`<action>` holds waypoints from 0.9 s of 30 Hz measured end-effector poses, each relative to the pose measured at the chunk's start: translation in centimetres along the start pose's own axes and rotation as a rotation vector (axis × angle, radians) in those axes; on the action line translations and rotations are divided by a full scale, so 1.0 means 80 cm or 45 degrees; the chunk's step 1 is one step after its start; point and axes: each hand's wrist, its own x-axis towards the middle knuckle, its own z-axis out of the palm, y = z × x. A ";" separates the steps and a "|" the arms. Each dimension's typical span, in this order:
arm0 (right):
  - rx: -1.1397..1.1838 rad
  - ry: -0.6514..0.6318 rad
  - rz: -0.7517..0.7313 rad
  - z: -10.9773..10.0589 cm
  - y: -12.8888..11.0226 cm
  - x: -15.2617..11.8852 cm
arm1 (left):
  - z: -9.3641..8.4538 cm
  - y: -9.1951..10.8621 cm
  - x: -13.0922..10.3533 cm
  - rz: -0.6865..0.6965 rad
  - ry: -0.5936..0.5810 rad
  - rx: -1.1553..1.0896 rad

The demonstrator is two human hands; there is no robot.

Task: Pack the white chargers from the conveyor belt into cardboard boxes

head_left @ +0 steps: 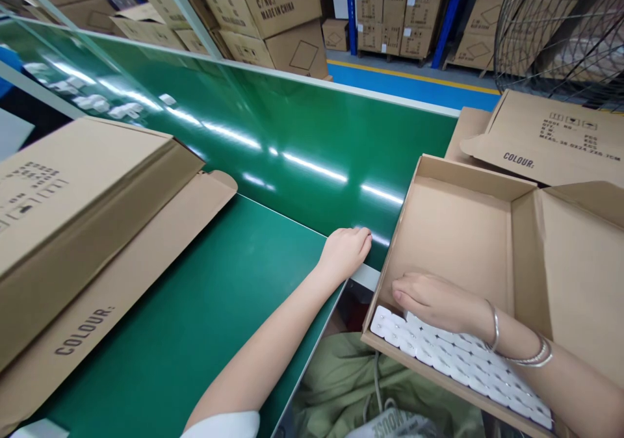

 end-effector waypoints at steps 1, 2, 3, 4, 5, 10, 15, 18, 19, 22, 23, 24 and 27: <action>0.001 0.008 0.003 0.000 0.000 0.000 | 0.000 0.000 0.000 -0.002 0.001 -0.004; -0.001 0.018 -0.003 0.001 0.001 0.000 | 0.000 0.000 0.000 -0.004 0.001 -0.007; -0.007 0.033 -0.015 0.001 0.002 0.000 | 0.000 0.000 0.000 -0.005 0.002 -0.010; -0.016 0.052 -0.024 0.002 0.003 0.000 | 0.000 0.000 0.000 -0.006 0.003 -0.011; -0.025 0.072 -0.029 0.002 0.004 0.000 | 0.000 0.000 0.000 -0.005 0.003 -0.012; -0.054 0.124 0.035 0.002 0.008 -0.002 | -0.001 0.000 -0.001 0.002 0.002 -0.012; -0.141 0.094 0.085 0.004 0.011 -0.004 | -0.001 0.000 -0.001 0.009 -0.002 -0.008; -0.179 0.110 0.107 0.005 0.016 -0.005 | -0.001 0.000 -0.001 0.007 -0.003 -0.005; -0.183 0.119 0.110 0.005 0.017 -0.005 | -0.001 0.000 -0.001 0.007 -0.003 -0.005; -0.145 0.118 0.143 0.003 0.017 -0.005 | -0.002 0.000 -0.001 0.007 0.000 -0.007; -0.112 0.112 0.176 0.002 0.016 -0.005 | -0.002 0.000 -0.001 0.007 0.000 -0.005; -0.075 0.103 0.212 0.001 0.015 -0.005 | -0.002 0.001 -0.001 0.006 -0.001 -0.004; 0.007 0.083 0.257 -0.001 0.013 -0.005 | -0.002 0.000 -0.001 0.009 0.001 -0.002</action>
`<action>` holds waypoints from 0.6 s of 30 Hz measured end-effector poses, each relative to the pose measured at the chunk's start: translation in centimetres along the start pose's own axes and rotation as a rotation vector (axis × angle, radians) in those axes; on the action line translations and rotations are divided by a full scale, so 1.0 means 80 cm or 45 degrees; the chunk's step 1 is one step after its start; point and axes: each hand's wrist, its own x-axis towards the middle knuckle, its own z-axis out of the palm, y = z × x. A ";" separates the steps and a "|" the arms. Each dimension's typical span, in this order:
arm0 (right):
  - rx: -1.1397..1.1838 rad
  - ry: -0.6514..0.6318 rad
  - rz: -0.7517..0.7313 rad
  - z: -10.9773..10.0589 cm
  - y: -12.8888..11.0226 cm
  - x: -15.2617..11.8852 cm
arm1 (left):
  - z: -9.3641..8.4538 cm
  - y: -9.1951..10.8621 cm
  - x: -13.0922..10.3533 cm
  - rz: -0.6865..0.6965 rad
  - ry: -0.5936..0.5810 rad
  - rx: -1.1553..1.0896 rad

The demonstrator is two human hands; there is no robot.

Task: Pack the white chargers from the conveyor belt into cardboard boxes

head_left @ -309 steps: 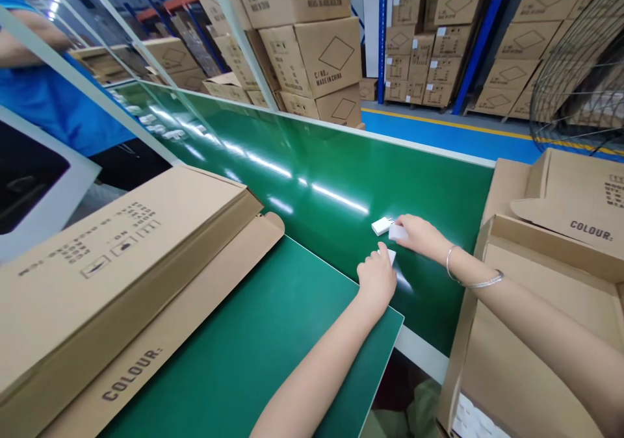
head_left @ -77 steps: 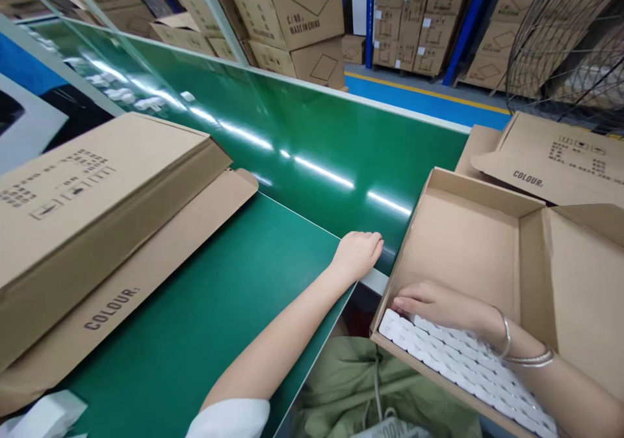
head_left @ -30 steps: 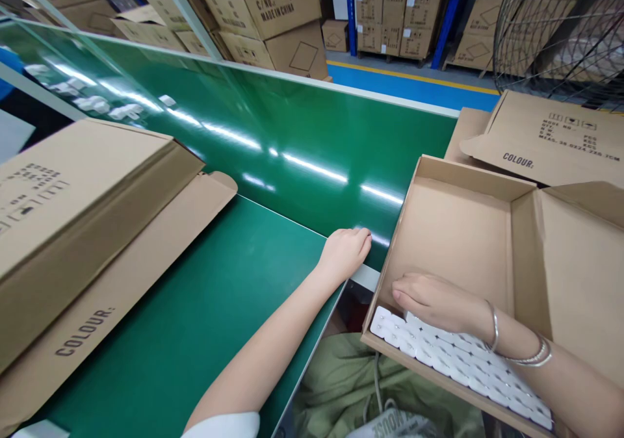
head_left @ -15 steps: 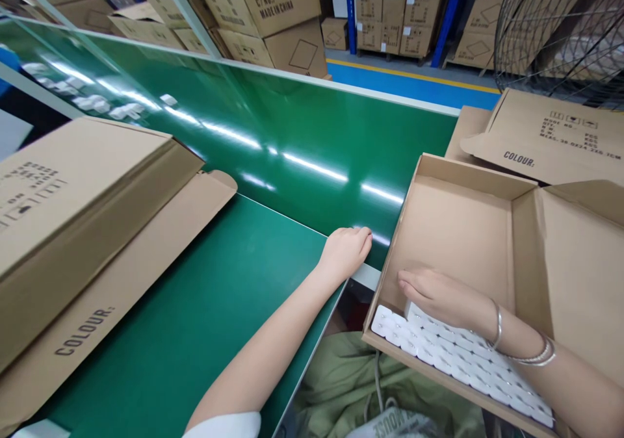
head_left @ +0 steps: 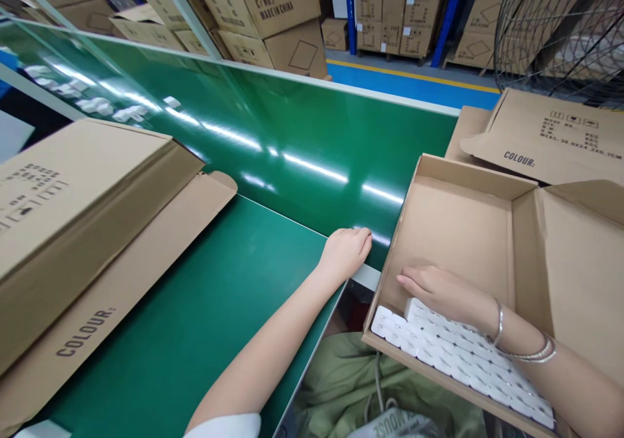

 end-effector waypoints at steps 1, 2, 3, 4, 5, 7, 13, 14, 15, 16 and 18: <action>0.017 -0.010 -0.013 -0.001 0.000 0.000 | 0.000 0.000 0.000 0.001 0.001 0.001; 0.039 -0.021 -0.031 -0.002 0.001 0.000 | 0.001 0.000 0.000 0.002 0.001 0.004; 0.070 -0.035 -0.050 -0.004 0.003 0.000 | 0.001 -0.001 0.000 0.001 0.000 0.007; 0.109 -0.055 -0.066 -0.007 0.005 0.000 | 0.001 -0.001 0.000 0.000 -0.002 0.011; 0.154 -0.083 -0.076 -0.010 0.008 0.000 | 0.002 -0.001 0.000 0.000 -0.004 0.014; 0.253 -0.155 -0.073 -0.018 0.015 0.000 | 0.002 -0.001 0.000 -0.004 -0.005 0.017; 0.545 -0.458 -0.045 -0.037 0.035 -0.006 | 0.002 -0.001 0.000 -0.008 0.003 0.010; 0.570 -0.477 -0.033 -0.038 0.037 -0.007 | 0.002 -0.001 0.000 -0.007 0.006 0.013; 0.585 -0.491 -0.023 -0.038 0.039 -0.008 | 0.002 -0.001 0.000 -0.005 0.007 0.017; 0.592 -0.505 -0.018 -0.038 0.040 -0.009 | 0.002 -0.001 0.000 -0.004 0.008 0.021; 0.597 -0.548 -0.020 -0.037 0.041 -0.009 | 0.002 -0.001 0.000 0.000 0.008 0.025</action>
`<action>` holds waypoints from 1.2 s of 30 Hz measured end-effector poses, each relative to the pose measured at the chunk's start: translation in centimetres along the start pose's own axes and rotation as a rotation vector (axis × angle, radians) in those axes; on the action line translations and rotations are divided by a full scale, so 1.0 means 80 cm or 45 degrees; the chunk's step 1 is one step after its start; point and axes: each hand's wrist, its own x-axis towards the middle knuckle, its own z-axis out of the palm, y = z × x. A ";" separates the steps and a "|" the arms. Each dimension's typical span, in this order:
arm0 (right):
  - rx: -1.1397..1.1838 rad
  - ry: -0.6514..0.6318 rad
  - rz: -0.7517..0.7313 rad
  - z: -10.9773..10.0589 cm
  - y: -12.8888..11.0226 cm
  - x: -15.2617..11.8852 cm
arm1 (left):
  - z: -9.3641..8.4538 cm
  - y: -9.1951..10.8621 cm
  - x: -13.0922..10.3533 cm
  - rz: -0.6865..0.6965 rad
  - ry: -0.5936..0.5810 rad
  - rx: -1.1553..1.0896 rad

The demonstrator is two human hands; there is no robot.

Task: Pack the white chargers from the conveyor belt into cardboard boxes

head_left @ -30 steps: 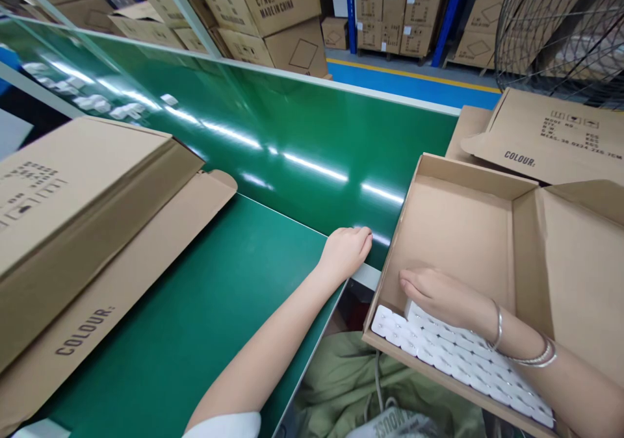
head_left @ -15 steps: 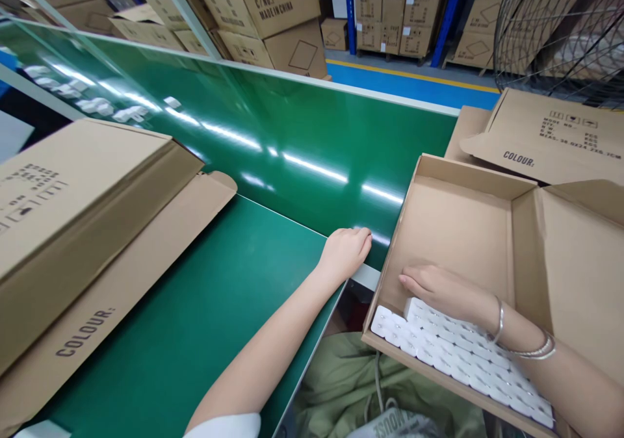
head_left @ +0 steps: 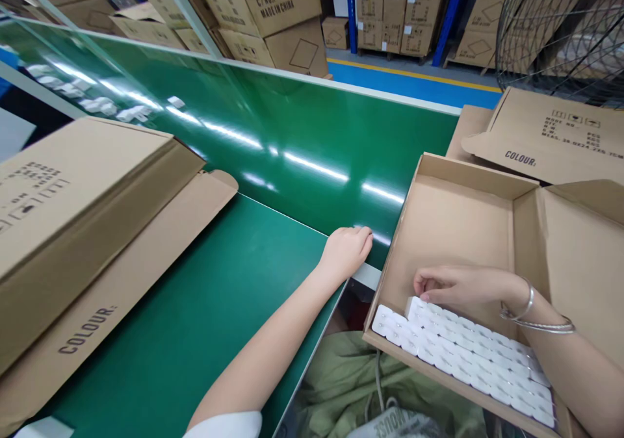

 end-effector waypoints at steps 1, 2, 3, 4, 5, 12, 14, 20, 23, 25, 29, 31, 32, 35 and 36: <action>0.001 -0.022 -0.004 0.000 0.001 0.000 | 0.000 0.000 0.000 0.001 -0.001 0.001; 0.002 -0.039 -0.010 0.000 0.002 0.000 | 0.000 0.000 0.000 0.000 -0.001 0.000; 0.003 -0.046 -0.015 0.000 0.002 0.001 | 0.000 0.000 0.000 0.000 -0.003 0.000; 0.003 -0.047 -0.017 0.000 0.003 0.001 | 0.001 0.000 0.000 0.000 -0.004 -0.001; 0.000 -0.045 -0.018 0.000 0.003 0.001 | 0.001 0.000 0.000 -0.001 -0.005 -0.002; -0.023 -0.030 -0.006 0.002 0.003 -0.001 | 0.000 0.000 0.000 0.001 -0.004 -0.022; -0.011 -0.028 -0.008 0.002 0.003 -0.001 | 0.000 0.000 0.000 0.004 -0.002 -0.026; 0.001 -0.046 0.037 0.000 -0.003 0.000 | 0.000 0.001 0.000 -0.001 0.001 -0.013; 0.021 -0.063 0.033 0.000 -0.005 0.000 | 0.000 0.001 0.000 0.003 -0.003 -0.012; 0.025 -0.066 0.033 0.000 -0.005 -0.001 | 0.000 0.001 0.001 0.005 -0.001 -0.014; 0.015 -0.065 0.040 0.000 -0.005 0.000 | 0.001 0.001 0.001 0.003 0.011 -0.014; 0.020 -0.061 0.036 0.001 -0.004 0.000 | 0.002 0.001 0.001 0.001 0.012 -0.017; 0.026 -0.058 0.032 0.001 -0.003 0.001 | 0.002 0.001 0.001 -0.001 0.012 -0.019; 0.053 -0.059 0.011 0.002 -0.001 0.002 | 0.002 0.001 0.001 -0.003 0.013 -0.021; 0.058 -0.062 0.005 0.002 0.000 0.003 | 0.002 0.001 0.000 -0.002 0.012 -0.019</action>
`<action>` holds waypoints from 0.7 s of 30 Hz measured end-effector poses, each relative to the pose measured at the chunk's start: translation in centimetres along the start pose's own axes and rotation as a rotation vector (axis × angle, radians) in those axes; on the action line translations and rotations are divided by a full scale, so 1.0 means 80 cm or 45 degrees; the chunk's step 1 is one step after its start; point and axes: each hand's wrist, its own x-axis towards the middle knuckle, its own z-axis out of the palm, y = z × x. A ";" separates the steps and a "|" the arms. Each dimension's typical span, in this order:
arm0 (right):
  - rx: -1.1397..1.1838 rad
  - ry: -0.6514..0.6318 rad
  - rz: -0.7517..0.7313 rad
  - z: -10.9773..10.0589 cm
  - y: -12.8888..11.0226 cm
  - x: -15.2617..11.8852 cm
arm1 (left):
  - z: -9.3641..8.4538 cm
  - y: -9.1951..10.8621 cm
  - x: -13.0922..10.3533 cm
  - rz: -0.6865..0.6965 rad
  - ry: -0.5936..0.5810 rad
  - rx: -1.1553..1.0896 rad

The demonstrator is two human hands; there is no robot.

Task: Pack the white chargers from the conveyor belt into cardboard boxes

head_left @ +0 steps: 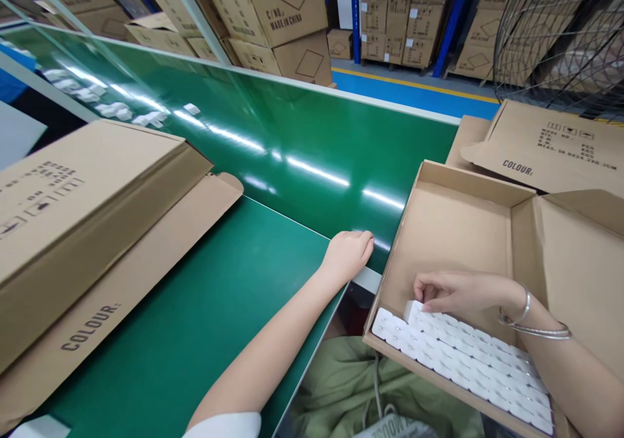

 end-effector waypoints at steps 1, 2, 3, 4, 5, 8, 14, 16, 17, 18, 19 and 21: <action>0.003 -0.003 -0.005 0.000 0.001 0.000 | 0.000 0.000 0.000 0.001 -0.002 0.003; 0.005 -0.004 -0.008 0.000 0.001 0.000 | 0.000 0.000 0.000 0.003 -0.005 0.007; 0.006 -0.002 -0.010 0.000 0.001 0.000 | -0.001 0.000 0.000 0.003 -0.009 0.010; 0.007 0.002 -0.011 0.000 0.001 0.000 | -0.001 0.000 0.000 0.002 -0.014 0.013; 0.011 0.005 -0.012 0.000 0.002 0.000 | -0.001 0.000 0.000 0.001 -0.018 0.014; 0.021 0.012 -0.026 0.000 0.002 0.000 | -0.001 0.000 0.000 -0.004 -0.024 0.015; 0.015 0.023 -0.022 0.000 0.003 0.000 | 0.000 0.000 0.000 -0.005 -0.022 0.005; 0.026 0.031 -0.013 0.000 0.003 0.000 | 0.000 0.000 0.000 -0.008 -0.020 0.001; 0.029 0.039 -0.009 0.000 0.003 0.000 | 0.000 0.000 0.000 -0.010 -0.020 0.000; 0.030 0.051 -0.007 0.000 0.004 0.000 | 0.000 0.000 0.000 -0.012 -0.020 0.001; 0.029 0.064 -0.009 -0.001 0.005 0.000 | 0.000 0.000 0.000 -0.012 -0.022 0.003; 0.025 0.086 -0.018 -0.001 0.006 0.001 | -0.001 0.000 0.000 -0.009 -0.028 0.012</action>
